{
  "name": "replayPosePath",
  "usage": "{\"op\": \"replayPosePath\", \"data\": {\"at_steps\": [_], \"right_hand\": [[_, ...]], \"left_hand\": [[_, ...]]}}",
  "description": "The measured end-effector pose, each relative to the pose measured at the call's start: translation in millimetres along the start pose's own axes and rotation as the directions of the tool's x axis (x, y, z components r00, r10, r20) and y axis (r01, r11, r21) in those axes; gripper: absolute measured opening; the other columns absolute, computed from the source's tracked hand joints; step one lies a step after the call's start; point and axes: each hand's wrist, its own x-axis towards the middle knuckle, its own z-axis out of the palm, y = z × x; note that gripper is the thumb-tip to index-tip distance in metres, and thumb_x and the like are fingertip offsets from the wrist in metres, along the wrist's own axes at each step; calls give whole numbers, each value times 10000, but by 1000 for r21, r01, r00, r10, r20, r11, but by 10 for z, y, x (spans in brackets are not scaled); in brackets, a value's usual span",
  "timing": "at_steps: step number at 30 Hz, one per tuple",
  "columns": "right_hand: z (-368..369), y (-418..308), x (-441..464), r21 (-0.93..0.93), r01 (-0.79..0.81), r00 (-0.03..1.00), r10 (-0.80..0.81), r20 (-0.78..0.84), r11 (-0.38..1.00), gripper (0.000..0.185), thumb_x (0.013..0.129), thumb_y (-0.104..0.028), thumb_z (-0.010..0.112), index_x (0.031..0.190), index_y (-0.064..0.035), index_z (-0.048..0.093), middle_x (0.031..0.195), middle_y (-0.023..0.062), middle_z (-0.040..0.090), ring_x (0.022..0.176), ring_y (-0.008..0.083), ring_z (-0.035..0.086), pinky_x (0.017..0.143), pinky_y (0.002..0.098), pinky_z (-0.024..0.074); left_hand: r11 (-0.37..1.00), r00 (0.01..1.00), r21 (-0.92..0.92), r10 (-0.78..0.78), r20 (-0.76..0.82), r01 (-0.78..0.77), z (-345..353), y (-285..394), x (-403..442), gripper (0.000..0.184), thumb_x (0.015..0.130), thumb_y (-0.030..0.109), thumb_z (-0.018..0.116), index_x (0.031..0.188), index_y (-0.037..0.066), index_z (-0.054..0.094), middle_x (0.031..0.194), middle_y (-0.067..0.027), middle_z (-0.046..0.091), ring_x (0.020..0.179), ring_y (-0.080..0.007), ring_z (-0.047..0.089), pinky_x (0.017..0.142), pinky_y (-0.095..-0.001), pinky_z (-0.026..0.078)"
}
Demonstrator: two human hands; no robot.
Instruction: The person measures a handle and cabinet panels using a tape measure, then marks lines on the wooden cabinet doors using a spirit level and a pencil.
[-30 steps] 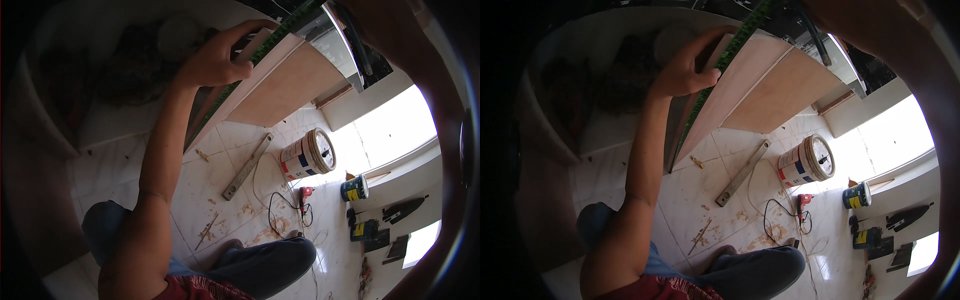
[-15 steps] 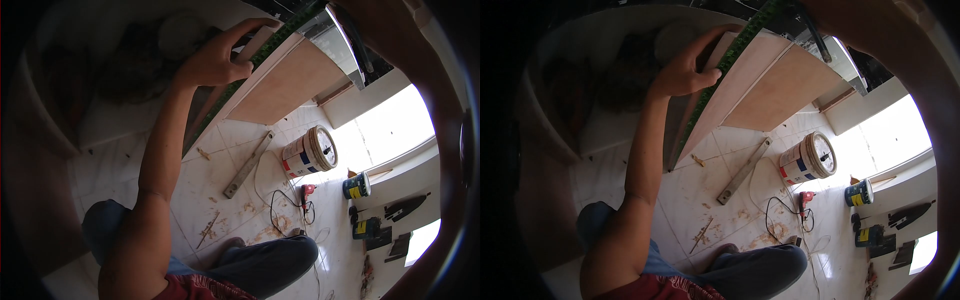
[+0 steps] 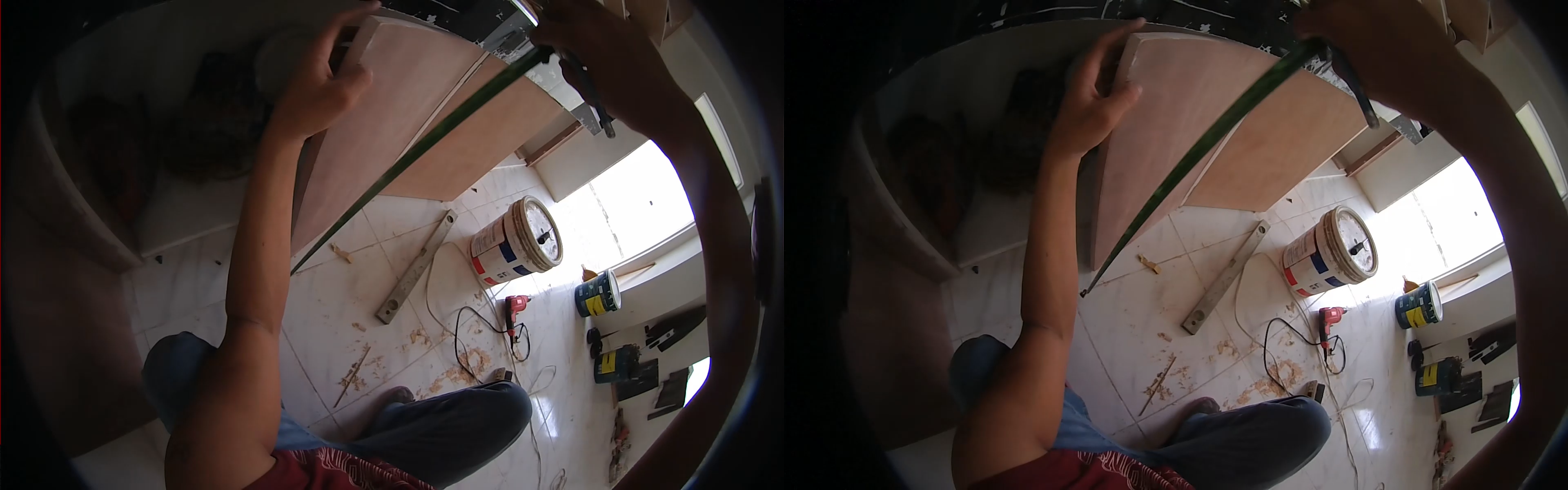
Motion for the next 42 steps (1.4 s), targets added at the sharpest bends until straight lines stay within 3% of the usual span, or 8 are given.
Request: {"op": "replayPosePath", "data": {"at_steps": [14,18,21,24,29,34,39,42], "right_hand": [[1811,-187,-863,531,-280,937,348,-30,800,247,694,-15,712,932,-80,712,929,80,702,911,264,639,779,363,537],[2947,-697,-1267,779,-192,906,413,-93,596,201,687,8,697,869,-76,714,852,70,680,827,259,634,712,361,517],[3353,-1342,-1440,901,-433,771,511,380,-18,229,678,27,699,888,-61,724,818,75,683,789,270,638,704,377,514],[3713,-1927,-1497,905,-327,789,605,103,272,282,662,-25,730,935,-93,748,846,105,702,842,296,668,771,388,548],[4264,-2374,-1512,939,-343,839,443,315,-17,316,680,-45,726,993,-88,745,866,117,710,786,294,682,740,383,541],[4451,-2496,-1390,977,-206,869,450,207,-53,306,675,-61,733,980,-88,734,845,101,708,836,289,687,765,391,544],[4717,-2585,-1204,989,-149,869,479,123,16,315,654,-53,721,968,-76,736,867,107,716,858,310,682,812,392,542],[4831,-2691,-1055,1000,-23,891,453,20,2,306,652,-63,708,956,-77,741,872,109,721,863,316,678,823,392,540]], "left_hand": [[788,880,605,364,-305,-116,430,10,-245,288,858,-37,613,1094,82,727,1205,-88,565,1001,-170,594,784,-247,490],[808,888,589,288,-358,-24,343,-12,-226,298,856,-36,609,1099,89,729,1167,-93,572,984,-186,584,734,-263,486],[741,882,672,325,-342,-13,301,96,-219,286,863,-64,581,1071,69,725,1136,-92,579,939,-166,590,695,-268,480],[720,877,693,357,-320,-40,340,104,-309,254,873,-57,580,1064,46,711,1107,-115,583,930,-185,599,726,-282,486],[897,962,429,-204,184,108,674,318,-574,273,896,60,636,1167,47,667,1144,-160,597,1012,-276,611,880,-362,499],[657,390,745,-661,641,-112,1144,220,-830,548,931,200,638,1440,68,483,1370,-207,555,1194,-374,588,968,-448,480],[362,-66,931,-929,364,48,787,208,-1002,601,936,131,577,1512,124,406,1434,-244,506,1262,-407,532,1008,-458,456],[267,360,963,-894,265,-45,341,132,-1414,491,923,46,523,1411,96,536,1247,-258,635,1144,-419,610,955,-469,486]]}}
